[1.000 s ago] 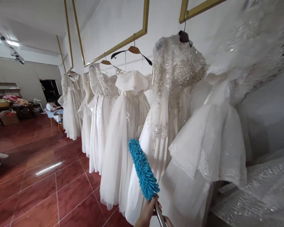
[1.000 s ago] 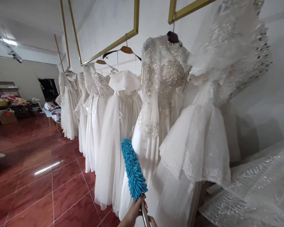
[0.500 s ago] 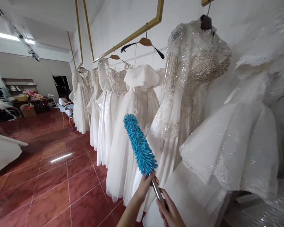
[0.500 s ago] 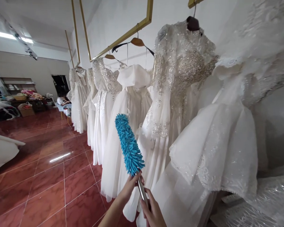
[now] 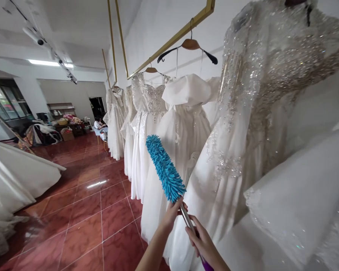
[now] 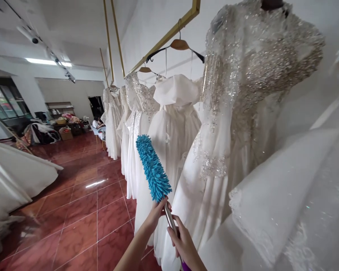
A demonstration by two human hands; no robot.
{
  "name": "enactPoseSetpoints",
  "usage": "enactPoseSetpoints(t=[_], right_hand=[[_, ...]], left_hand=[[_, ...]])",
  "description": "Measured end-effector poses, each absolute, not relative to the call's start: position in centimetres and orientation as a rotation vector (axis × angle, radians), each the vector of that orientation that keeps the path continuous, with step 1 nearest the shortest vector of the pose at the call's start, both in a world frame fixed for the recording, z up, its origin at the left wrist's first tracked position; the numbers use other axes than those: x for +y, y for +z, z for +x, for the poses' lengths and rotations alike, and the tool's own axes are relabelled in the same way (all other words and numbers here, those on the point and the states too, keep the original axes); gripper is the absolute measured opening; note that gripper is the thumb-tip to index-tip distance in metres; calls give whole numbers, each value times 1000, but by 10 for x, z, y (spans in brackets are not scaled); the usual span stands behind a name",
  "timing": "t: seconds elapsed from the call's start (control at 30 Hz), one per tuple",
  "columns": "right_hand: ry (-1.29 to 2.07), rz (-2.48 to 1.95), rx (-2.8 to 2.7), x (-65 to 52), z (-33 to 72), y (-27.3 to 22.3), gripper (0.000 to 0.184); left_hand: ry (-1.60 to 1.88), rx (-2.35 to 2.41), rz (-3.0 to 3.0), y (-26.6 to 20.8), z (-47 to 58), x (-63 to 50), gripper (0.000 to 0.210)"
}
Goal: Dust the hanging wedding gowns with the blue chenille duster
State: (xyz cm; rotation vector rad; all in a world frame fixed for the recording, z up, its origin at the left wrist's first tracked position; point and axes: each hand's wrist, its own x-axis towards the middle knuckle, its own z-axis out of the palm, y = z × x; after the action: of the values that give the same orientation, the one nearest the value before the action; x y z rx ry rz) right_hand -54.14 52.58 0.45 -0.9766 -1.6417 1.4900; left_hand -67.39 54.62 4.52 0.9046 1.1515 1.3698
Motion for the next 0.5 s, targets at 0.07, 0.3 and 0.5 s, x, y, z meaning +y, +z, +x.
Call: enactPoseSetpoints(t=[0.07, 0.3, 0.5], right_hand=[[1525, -977, -1645, 536, -548, -16, 50], [1548, -1044, -1711, 553, -570, -89, 60], [1607, -1013, -1715, 577, -583, -62, 54]], left_hand=[[1360, 1179, 854, 26, -680, 556, 44], [1294, 1313, 596, -43, -696, 570, 52], [1342, 1349, 665, -19, -709, 590, 48]])
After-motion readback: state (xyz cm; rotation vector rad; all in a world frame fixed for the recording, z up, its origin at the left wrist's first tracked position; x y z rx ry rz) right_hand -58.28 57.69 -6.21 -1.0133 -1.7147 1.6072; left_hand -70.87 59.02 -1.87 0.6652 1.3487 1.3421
